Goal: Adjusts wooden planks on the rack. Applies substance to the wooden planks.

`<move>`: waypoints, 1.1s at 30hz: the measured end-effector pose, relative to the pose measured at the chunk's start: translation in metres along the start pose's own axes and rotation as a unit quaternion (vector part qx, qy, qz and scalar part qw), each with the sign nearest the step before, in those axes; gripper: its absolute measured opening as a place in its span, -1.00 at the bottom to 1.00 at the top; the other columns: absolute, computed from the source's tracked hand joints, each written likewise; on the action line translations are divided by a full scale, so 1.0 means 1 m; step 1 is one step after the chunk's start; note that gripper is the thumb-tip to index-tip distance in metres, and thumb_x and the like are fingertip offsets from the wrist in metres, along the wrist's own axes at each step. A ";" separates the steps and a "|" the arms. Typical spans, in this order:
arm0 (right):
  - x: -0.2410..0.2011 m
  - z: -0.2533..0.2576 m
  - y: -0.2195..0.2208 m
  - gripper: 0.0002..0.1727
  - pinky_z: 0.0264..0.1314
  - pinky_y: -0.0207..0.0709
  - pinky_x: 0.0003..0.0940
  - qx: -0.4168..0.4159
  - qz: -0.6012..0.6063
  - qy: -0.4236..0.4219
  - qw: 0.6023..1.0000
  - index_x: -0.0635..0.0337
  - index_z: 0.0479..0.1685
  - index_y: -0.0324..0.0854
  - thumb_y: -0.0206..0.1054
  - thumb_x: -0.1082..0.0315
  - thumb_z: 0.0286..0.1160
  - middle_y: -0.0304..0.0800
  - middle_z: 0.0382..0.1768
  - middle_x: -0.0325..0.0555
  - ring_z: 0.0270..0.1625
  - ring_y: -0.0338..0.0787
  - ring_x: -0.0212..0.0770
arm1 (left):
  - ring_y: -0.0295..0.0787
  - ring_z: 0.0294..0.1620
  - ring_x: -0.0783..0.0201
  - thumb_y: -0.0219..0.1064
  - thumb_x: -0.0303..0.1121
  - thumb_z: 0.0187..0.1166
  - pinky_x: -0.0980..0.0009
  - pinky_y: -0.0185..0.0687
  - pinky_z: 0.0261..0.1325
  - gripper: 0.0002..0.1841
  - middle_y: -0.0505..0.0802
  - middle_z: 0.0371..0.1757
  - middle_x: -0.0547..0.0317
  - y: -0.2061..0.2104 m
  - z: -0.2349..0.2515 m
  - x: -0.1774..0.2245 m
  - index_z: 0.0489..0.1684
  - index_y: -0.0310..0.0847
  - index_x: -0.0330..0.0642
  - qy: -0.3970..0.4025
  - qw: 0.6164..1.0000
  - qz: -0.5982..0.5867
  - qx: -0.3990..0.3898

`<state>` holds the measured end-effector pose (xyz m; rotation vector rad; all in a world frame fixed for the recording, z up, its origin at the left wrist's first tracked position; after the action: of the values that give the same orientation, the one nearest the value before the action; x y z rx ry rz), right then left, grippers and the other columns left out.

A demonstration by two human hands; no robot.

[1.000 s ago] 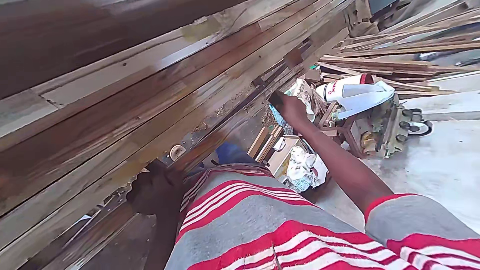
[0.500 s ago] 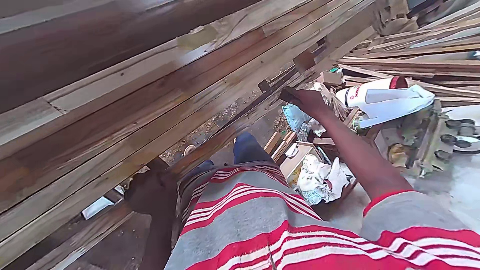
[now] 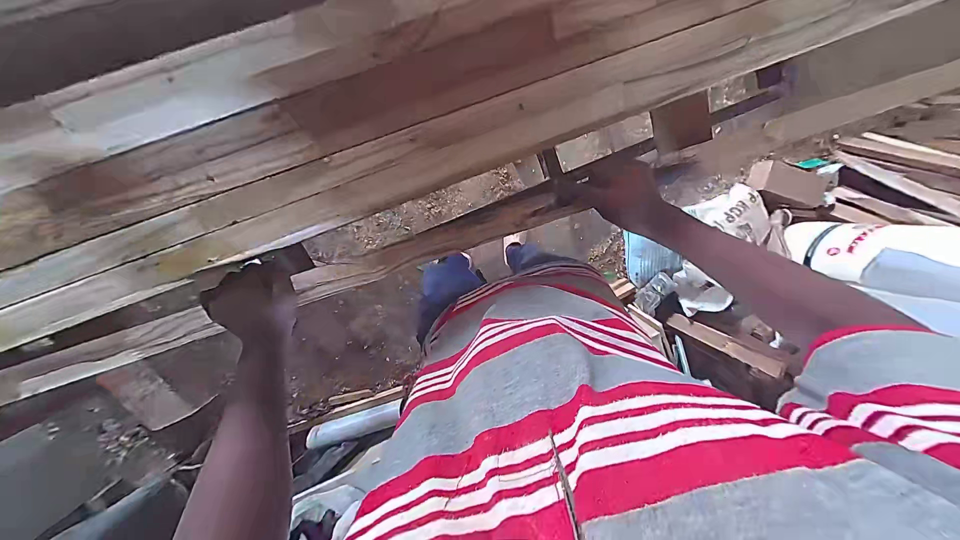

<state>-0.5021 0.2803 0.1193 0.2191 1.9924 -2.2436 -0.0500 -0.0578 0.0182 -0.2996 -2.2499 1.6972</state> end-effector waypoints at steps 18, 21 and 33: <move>-0.004 0.011 0.000 -0.60 -0.48 0.60 0.05 0.039 0.047 0.008 0.998 -0.13 0.46 0.71 0.34 0.29 0.67 0.74 -0.43 0.15 -0.44 0.78 0.20 | 0.65 0.41 -0.41 0.06 0.11 0.74 -0.46 0.27 0.47 -0.39 0.82 0.19 -0.43 -0.008 0.005 0.008 0.03 0.78 -0.34 -0.157 0.988 -0.008 -0.002; -0.013 0.018 0.005 -0.52 -0.45 0.62 0.04 0.010 0.034 -0.017 0.999 -0.19 0.51 0.68 0.33 0.40 0.63 0.77 -0.37 0.17 -0.38 0.82 0.20 | 0.60 0.44 -0.45 0.13 0.13 0.69 -0.50 0.25 0.47 -0.37 0.76 0.26 -0.49 -0.012 -0.003 0.011 0.16 0.72 -0.38 -0.181 0.983 -0.036 -0.004; -0.020 0.010 0.000 -0.65 -0.33 0.70 0.05 0.009 -0.007 0.058 0.998 -0.06 0.30 0.78 0.39 0.42 0.59 0.89 -0.11 0.17 -0.21 0.89 0.20 | 0.50 0.47 -0.58 0.04 0.14 0.68 -0.59 0.23 0.41 -0.29 0.66 0.29 -0.67 -0.014 -0.004 0.018 0.11 0.60 -0.55 -0.226 0.973 -0.020 -0.050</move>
<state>-0.4828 0.2706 0.1246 0.3460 2.0371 -2.3071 -0.0655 -0.0521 0.0343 0.1279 -2.6418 1.7747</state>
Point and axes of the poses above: each hand's wrist, its own z-axis towards the middle knuckle, its own y-axis out of the palm, x = y × z, the point moved 6 cm from there along z, towards the middle knuckle
